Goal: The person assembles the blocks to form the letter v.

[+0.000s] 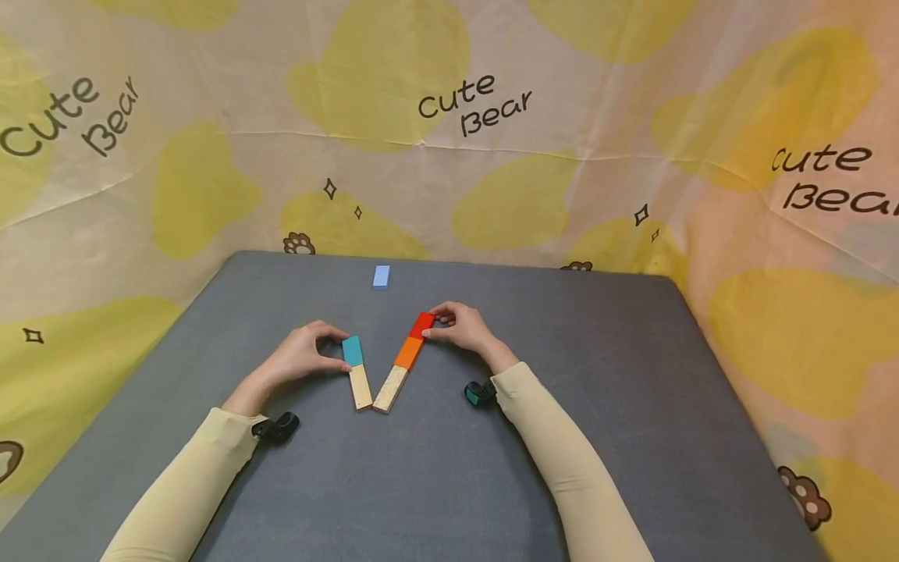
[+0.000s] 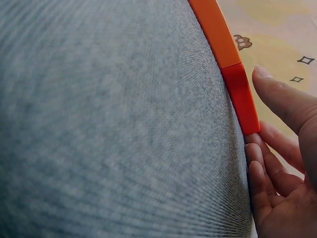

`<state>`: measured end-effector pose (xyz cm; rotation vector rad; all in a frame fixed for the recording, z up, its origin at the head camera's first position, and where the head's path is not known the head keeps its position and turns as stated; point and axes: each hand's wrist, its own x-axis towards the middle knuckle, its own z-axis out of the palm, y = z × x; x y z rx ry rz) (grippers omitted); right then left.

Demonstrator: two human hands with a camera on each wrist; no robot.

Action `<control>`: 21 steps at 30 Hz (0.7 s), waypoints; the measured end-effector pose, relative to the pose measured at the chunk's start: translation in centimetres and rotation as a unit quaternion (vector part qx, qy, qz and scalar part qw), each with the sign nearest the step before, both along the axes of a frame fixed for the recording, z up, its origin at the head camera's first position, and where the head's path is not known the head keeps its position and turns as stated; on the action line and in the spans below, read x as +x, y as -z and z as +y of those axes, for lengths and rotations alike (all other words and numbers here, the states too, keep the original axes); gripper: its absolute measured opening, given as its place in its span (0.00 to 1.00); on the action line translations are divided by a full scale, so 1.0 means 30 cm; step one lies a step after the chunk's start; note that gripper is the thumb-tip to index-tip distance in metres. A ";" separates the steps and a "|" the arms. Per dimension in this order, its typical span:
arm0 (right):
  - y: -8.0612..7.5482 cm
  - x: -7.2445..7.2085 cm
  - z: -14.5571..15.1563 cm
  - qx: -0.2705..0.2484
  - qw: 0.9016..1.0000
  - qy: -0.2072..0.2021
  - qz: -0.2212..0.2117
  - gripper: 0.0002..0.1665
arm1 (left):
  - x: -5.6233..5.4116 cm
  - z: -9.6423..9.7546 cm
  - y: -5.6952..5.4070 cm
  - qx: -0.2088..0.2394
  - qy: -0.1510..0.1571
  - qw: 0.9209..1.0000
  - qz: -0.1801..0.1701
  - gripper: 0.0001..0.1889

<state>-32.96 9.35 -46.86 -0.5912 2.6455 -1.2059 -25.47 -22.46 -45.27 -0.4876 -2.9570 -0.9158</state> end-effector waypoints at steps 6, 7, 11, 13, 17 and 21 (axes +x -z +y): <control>-0.002 0.001 0.001 -0.003 1.000 -0.001 -0.002 0.29 | 0.001 0.000 -0.002 -0.001 0.000 1.000 0.002 0.31; -0.002 0.001 0.001 -0.002 1.000 -0.001 -0.002 0.29 | 0.001 0.000 -0.002 -0.002 0.000 1.000 0.001 0.31; -0.002 0.001 0.001 -0.002 1.000 -0.001 -0.001 0.29 | -0.001 0.000 -0.001 -0.002 0.001 1.000 0.002 0.31; -0.003 0.002 0.001 -0.002 1.000 -0.002 -0.001 0.29 | -0.001 -0.001 0.001 -0.003 0.001 1.000 0.003 0.31; -0.005 0.002 0.000 -0.003 1.000 -0.001 -0.002 0.28 | -0.001 0.000 0.002 -0.004 0.002 1.000 0.002 0.31; -0.003 0.002 0.000 -0.001 1.000 -0.001 -0.003 0.28 | 0.000 -0.002 0.002 -0.004 0.004 1.000 0.004 0.31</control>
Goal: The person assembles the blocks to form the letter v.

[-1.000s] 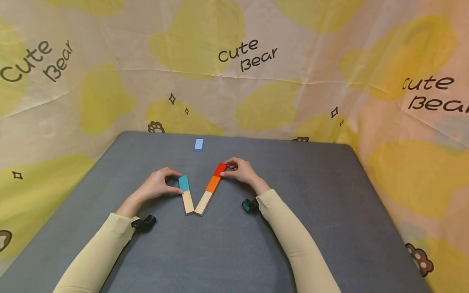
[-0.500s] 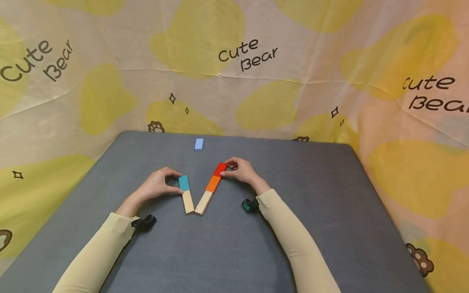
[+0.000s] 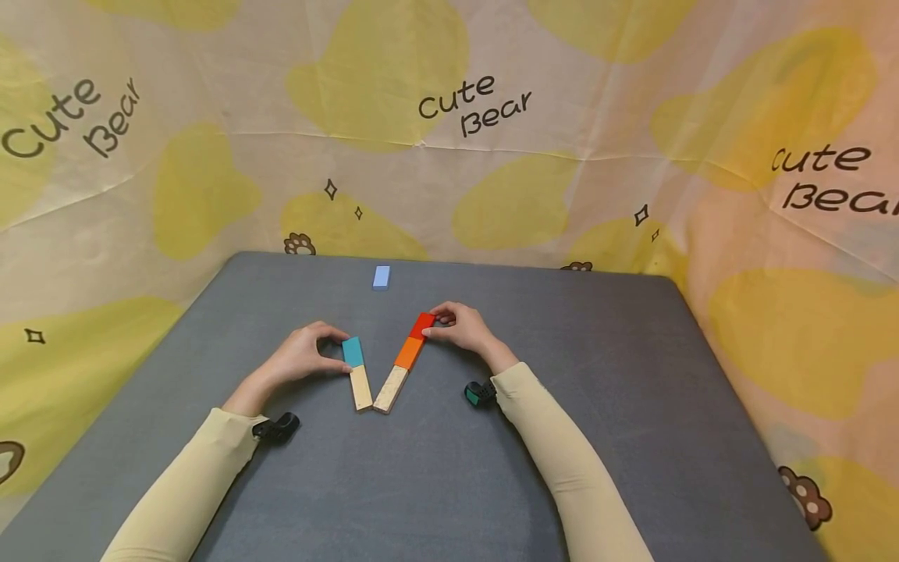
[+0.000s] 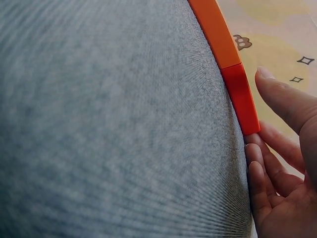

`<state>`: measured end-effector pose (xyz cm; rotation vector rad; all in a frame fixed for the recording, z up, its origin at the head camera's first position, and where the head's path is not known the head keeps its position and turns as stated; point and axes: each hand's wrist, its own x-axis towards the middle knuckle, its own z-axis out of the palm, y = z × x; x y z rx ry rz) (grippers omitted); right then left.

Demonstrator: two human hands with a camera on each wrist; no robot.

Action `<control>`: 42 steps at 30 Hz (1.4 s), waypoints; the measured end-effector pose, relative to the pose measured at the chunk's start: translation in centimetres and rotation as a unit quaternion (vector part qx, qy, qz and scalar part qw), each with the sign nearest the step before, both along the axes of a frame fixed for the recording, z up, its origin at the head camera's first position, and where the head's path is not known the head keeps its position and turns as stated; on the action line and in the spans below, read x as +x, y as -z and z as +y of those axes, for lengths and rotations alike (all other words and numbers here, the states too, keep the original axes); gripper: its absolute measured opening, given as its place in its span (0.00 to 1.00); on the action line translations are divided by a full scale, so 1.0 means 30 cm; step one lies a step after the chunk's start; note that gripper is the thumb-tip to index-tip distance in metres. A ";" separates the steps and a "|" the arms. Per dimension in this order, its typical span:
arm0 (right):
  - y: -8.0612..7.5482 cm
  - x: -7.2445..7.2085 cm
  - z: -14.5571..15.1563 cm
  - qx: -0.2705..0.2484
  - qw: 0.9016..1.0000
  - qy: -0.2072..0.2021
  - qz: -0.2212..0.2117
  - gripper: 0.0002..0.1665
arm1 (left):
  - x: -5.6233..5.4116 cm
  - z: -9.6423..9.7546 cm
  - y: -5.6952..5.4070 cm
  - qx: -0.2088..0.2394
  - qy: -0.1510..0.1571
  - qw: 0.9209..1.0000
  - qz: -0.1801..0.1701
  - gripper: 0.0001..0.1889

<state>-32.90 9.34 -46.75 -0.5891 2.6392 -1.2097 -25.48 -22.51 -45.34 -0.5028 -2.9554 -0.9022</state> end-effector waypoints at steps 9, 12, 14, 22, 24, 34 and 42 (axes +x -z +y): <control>0.002 -0.002 0.001 0.001 1.000 0.000 0.001 0.28 | -0.002 -0.001 0.001 0.000 0.001 1.000 -0.003 0.31; 0.004 -0.005 0.000 0.003 1.000 0.001 0.002 0.28 | -0.002 -0.001 0.000 -0.001 0.002 1.000 -0.005 0.31; 0.006 -0.006 0.001 0.004 1.000 0.001 0.002 0.28 | -0.001 0.000 0.000 -0.002 0.002 1.000 -0.005 0.31; 0.008 -0.008 0.000 0.003 1.000 0.001 0.003 0.28 | -0.002 -0.001 0.003 0.001 -0.001 1.000 -0.012 0.32; 0.009 -0.008 0.001 0.004 1.000 0.001 0.004 0.28 | -0.001 -0.001 0.001 0.001 0.000 1.000 -0.011 0.32; 0.009 -0.010 0.004 0.000 1.000 0.000 -0.002 0.28 | -0.009 -0.012 -0.006 0.027 0.002 0.999 -0.018 0.30; 0.010 -0.012 0.004 0.005 1.000 0.000 0.007 0.29 | -0.066 -0.007 -0.020 0.049 -0.018 0.998 -0.035 0.29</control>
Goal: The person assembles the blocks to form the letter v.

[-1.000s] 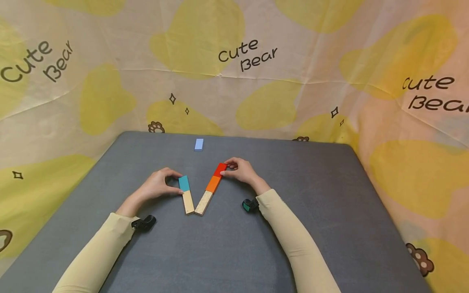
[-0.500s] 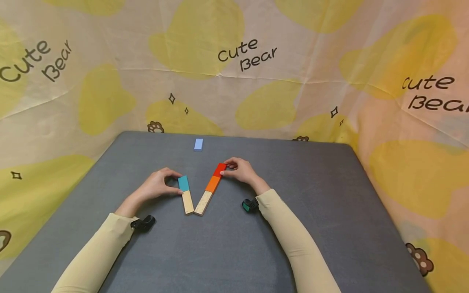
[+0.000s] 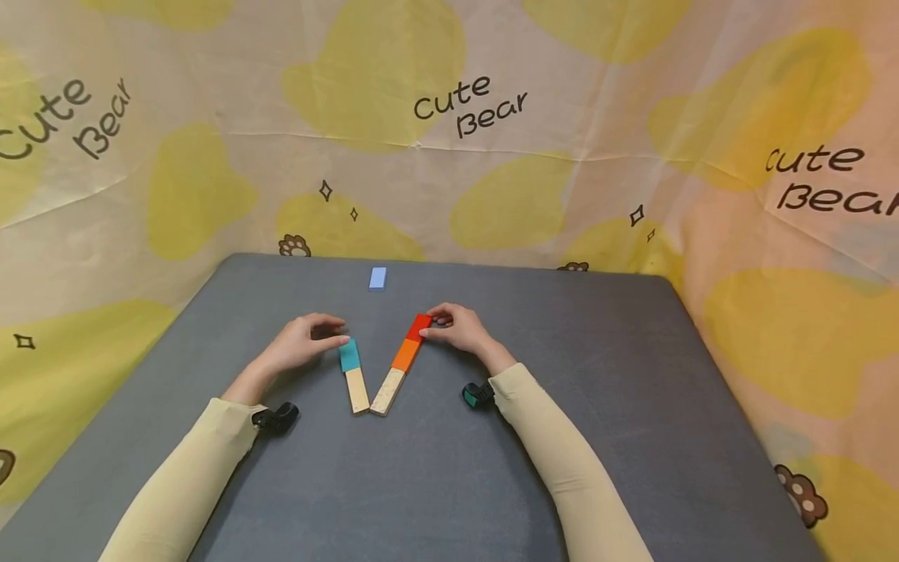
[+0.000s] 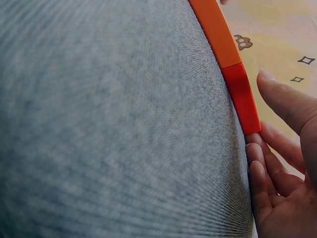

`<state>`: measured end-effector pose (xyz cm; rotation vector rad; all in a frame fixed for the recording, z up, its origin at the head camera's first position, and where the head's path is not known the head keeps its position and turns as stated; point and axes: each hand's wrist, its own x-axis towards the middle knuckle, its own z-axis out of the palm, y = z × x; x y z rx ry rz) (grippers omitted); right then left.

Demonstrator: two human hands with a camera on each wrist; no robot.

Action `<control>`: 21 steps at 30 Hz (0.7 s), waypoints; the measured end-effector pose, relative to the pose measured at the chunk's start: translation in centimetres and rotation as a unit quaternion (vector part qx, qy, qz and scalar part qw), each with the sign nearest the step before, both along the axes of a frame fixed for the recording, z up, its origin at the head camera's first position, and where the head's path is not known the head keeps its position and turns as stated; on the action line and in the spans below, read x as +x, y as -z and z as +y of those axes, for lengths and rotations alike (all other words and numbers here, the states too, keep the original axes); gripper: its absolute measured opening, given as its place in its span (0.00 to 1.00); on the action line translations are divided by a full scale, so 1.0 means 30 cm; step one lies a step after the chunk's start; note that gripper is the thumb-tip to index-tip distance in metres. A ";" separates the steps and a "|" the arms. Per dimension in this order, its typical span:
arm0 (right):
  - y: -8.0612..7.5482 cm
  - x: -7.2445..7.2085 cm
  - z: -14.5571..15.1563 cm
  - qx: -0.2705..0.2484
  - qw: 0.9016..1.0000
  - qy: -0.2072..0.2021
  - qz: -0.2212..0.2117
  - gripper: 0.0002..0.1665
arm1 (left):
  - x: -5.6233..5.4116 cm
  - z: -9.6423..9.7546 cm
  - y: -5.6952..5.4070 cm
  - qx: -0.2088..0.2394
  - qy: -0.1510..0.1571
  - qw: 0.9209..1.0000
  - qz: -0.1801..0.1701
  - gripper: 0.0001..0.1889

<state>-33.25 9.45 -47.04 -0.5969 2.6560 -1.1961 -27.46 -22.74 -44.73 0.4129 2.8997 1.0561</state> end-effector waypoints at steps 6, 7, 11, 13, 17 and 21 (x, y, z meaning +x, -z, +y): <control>-0.002 0.002 0.000 -0.004 1.000 0.002 -0.007 0.28 | -0.065 0.015 -0.024 0.010 0.008 1.000 0.000 0.30; -0.002 0.002 0.001 -0.004 1.000 0.001 -0.008 0.28 | -0.075 0.020 -0.031 0.013 0.008 1.000 -0.005 0.30; -0.005 0.002 0.003 -0.007 1.000 -0.002 -0.010 0.28 | -0.119 0.035 -0.061 0.021 0.002 1.000 -0.023 0.31; -0.008 0.002 0.003 -0.007 1.000 -0.002 -0.011 0.28 | -0.144 0.041 -0.073 0.025 -0.001 0.999 -0.028 0.31; -0.006 -0.001 0.003 -0.006 1.000 -0.001 -0.010 0.28 | -0.197 0.053 -0.093 0.037 -0.007 0.999 -0.033 0.31; 0.002 -0.003 0.002 -0.004 1.000 -0.003 -0.005 0.27 | -0.247 0.061 -0.100 0.053 -0.013 0.998 -0.040 0.32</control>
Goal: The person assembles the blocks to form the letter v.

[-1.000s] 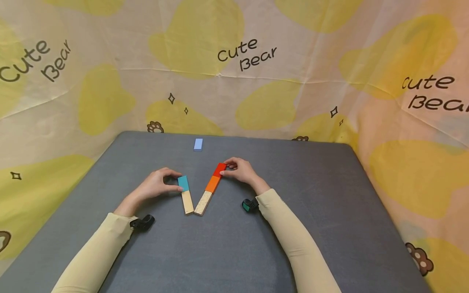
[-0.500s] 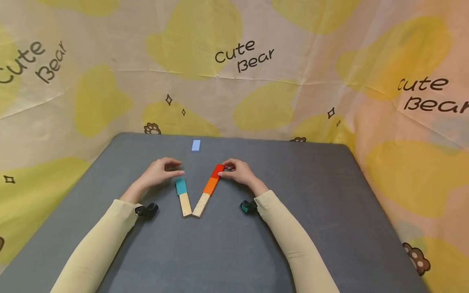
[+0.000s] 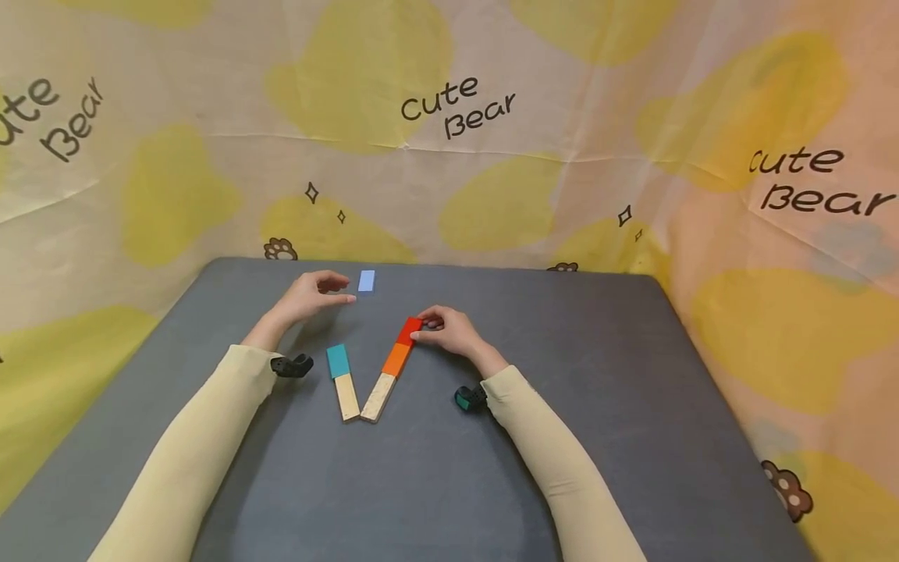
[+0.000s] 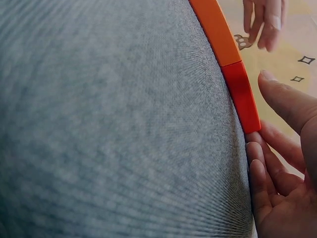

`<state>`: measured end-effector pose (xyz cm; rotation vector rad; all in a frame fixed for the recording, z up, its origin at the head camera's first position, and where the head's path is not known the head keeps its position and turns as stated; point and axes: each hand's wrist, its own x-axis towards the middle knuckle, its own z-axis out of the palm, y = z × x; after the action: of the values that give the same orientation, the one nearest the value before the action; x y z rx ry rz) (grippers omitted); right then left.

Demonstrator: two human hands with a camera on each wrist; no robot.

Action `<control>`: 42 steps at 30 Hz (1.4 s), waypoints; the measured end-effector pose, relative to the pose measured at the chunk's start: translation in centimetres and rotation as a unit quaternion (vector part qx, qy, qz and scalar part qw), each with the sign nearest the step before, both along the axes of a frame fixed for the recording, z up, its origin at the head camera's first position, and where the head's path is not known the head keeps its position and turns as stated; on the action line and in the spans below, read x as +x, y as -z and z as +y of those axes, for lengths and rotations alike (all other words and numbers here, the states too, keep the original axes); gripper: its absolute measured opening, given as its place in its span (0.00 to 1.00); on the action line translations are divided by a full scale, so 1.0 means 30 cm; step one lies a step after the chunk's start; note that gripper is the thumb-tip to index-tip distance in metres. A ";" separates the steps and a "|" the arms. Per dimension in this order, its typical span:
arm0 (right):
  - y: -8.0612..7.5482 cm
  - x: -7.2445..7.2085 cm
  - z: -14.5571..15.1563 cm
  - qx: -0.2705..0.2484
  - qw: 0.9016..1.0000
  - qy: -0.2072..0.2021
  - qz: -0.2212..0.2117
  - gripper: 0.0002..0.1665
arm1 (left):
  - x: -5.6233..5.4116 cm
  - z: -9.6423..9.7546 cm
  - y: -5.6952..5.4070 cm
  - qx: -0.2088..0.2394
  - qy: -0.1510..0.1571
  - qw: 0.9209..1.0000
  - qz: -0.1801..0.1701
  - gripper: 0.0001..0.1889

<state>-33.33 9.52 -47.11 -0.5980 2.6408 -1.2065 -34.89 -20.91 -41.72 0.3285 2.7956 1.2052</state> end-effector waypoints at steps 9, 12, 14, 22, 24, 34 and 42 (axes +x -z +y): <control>0.001 0.004 -0.011 0.000 1.000 -0.001 0.003 0.27 | -0.096 0.010 0.012 0.038 -0.015 0.999 -0.021 0.31; 0.001 0.002 -0.013 -0.003 1.000 -0.002 0.004 0.27 | -0.121 0.011 0.015 0.046 -0.018 0.998 -0.025 0.31; 0.003 0.001 -0.014 -0.006 1.000 -0.001 0.007 0.27 | -0.136 0.012 0.019 0.051 -0.020 0.998 -0.028 0.32; 0.016 0.012 -0.017 -0.006 1.000 -0.004 0.001 0.27 | -0.174 0.009 0.052 0.060 -0.026 0.996 -0.053 0.34; 0.016 0.016 -0.016 -0.007 1.000 -0.002 0.001 0.26 | -0.180 0.012 0.061 0.056 -0.025 0.996 -0.060 0.35; 0.011 0.009 -0.008 -0.007 1.000 -0.002 0.004 0.26 | -0.212 0.028 0.083 0.018 -0.009 0.996 -0.083 0.36; 0.012 -0.005 0.000 -0.009 1.000 0.006 -0.001 0.26 | -0.225 0.051 0.078 0.008 -0.006 0.996 -0.086 0.35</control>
<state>-33.47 9.53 -47.47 -0.5849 2.6380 -1.2341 -41.63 -19.39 -44.06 0.1983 2.6469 1.1989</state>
